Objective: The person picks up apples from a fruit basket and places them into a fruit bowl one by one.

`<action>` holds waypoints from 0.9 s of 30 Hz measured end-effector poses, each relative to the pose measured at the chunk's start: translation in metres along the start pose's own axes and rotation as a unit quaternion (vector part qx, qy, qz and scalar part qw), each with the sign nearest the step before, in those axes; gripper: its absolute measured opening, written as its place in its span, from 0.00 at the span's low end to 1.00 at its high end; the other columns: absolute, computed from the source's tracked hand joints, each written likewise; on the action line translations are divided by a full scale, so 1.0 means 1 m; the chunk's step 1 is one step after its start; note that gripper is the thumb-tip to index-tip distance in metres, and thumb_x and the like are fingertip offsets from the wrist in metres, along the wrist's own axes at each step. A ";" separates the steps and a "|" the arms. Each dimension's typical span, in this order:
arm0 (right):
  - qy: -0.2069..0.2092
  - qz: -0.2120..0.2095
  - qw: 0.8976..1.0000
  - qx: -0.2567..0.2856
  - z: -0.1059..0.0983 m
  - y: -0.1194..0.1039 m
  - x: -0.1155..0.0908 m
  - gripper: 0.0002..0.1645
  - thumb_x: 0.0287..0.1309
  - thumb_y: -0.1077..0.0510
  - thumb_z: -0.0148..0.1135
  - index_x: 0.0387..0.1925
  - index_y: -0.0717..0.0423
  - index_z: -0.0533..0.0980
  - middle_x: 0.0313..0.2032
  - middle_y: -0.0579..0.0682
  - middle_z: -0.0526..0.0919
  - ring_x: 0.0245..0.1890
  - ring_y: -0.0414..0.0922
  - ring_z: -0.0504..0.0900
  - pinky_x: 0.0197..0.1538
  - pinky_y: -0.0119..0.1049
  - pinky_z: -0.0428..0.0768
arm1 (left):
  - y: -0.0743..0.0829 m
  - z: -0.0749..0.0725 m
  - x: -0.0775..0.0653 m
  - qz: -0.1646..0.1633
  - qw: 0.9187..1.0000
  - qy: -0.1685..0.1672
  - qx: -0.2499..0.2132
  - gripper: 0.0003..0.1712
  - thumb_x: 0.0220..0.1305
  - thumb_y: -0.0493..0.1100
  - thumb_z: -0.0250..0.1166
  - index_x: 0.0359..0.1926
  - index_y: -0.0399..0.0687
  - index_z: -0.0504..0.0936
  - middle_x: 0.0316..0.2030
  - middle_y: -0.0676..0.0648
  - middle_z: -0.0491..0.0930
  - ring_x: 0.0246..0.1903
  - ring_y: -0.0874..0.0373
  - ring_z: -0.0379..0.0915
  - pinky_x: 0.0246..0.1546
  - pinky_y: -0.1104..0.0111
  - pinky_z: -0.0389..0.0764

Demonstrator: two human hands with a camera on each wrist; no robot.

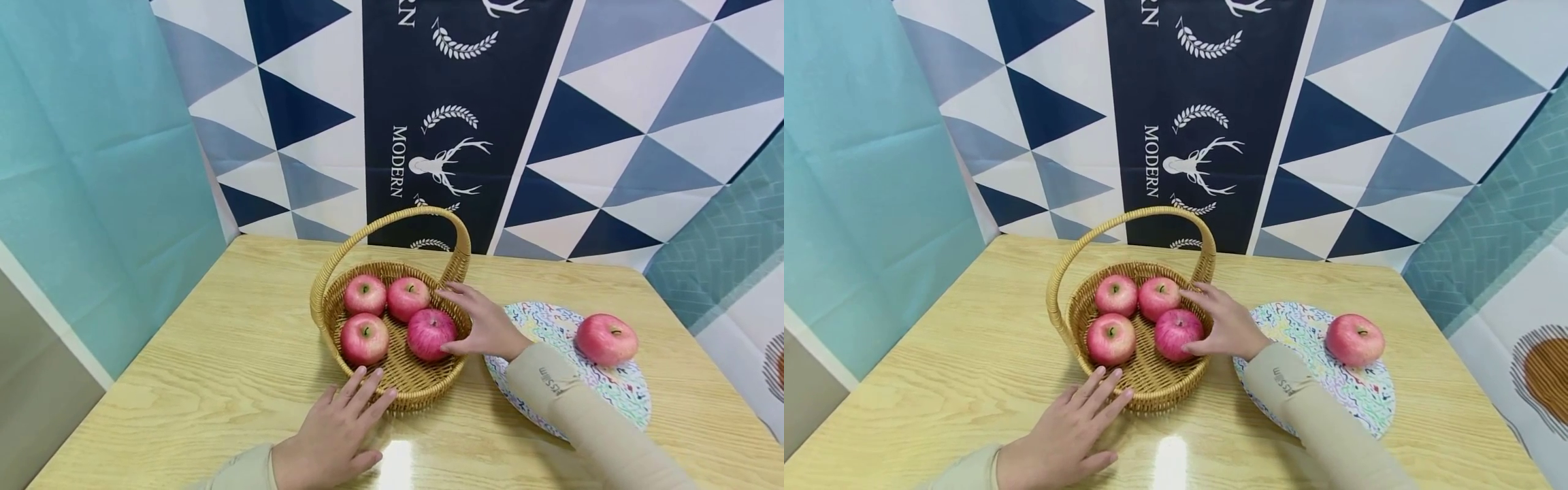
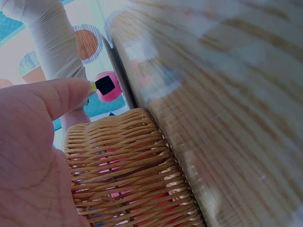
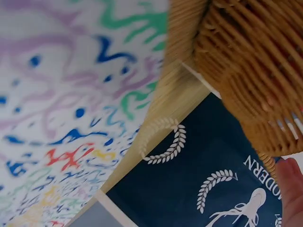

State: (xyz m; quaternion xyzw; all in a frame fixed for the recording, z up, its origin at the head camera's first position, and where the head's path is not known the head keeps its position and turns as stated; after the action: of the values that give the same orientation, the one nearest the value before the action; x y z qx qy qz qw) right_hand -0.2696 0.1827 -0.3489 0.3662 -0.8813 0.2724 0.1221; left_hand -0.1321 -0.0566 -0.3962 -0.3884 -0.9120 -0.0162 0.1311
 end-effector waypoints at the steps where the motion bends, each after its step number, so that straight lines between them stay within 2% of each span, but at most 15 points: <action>1: 0.002 -0.006 1.000 0.001 0.000 -0.001 0.001 0.50 0.34 0.48 0.77 0.62 0.60 0.69 0.63 0.66 0.66 0.61 0.65 0.66 0.53 0.64 0.69 | 0.000 -0.001 0.000 0.000 1.000 -0.004 0.001 0.45 0.58 0.64 0.62 0.70 0.47 0.63 0.69 0.38 0.59 0.67 0.42 0.56 0.44 0.50 0.77; 7: -0.005 -0.014 1.000 0.022 0.007 -0.001 0.004 0.51 0.33 0.48 0.76 0.62 0.63 0.69 0.63 0.68 0.64 0.62 0.66 0.64 0.54 0.64 0.69 | 0.002 -0.002 0.002 -0.007 1.000 -0.016 -0.013 0.46 0.58 0.64 0.62 0.70 0.47 0.62 0.70 0.38 0.58 0.67 0.41 0.55 0.44 0.48 0.77; 13: -0.021 -0.007 1.000 0.002 0.012 -0.001 0.003 0.52 0.33 0.45 0.75 0.63 0.60 0.69 0.64 0.68 0.63 0.62 0.66 0.63 0.53 0.64 0.70 | 0.008 -0.002 0.004 -0.024 0.998 -0.018 -0.046 0.46 0.58 0.62 0.63 0.71 0.47 0.60 0.70 0.36 0.55 0.68 0.39 0.53 0.45 0.44 0.76; 17: -0.052 0.007 0.998 -0.018 0.013 -0.004 0.005 0.56 0.32 0.42 0.76 0.65 0.59 0.66 0.65 0.68 0.62 0.63 0.66 0.63 0.53 0.62 0.71 | 0.009 -0.003 0.006 -0.036 0.998 -0.011 -0.058 0.45 0.58 0.60 0.65 0.71 0.49 0.61 0.70 0.34 0.54 0.67 0.39 0.53 0.46 0.42 0.74; 22: -0.100 0.020 0.994 -0.042 0.016 -0.009 0.009 0.61 0.31 0.42 0.78 0.68 0.61 0.62 0.65 0.68 0.62 0.62 0.66 0.65 0.53 0.61 0.72 | 0.007 -0.002 0.005 -0.050 0.998 -0.019 -0.035 0.44 0.56 0.60 0.65 0.70 0.52 0.62 0.70 0.35 0.56 0.67 0.39 0.54 0.46 0.41 0.73; 27: -0.148 0.023 0.989 -0.017 0.022 -0.014 0.012 0.61 0.35 0.47 0.78 0.69 0.62 0.58 0.65 0.69 0.61 0.62 0.66 0.64 0.55 0.60 0.71 | 0.006 -0.004 0.001 -0.061 0.998 -0.029 -0.008 0.46 0.55 0.62 0.65 0.70 0.51 0.61 0.69 0.37 0.58 0.67 0.39 0.54 0.43 0.42 0.74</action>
State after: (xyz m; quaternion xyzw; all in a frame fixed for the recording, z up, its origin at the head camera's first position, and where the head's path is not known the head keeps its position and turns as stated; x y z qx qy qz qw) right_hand -0.2682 0.1549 -0.3567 0.3795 -0.9026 0.2032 -0.0096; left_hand -0.1275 -0.0521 -0.3930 -0.3334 -0.9372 -0.0203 0.1006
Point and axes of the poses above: each hand's wrist, its own x-axis towards the middle knuckle, its own z-axis out of the palm, y = z × x, the point moved 4 cm from there along x, towards the middle knuckle
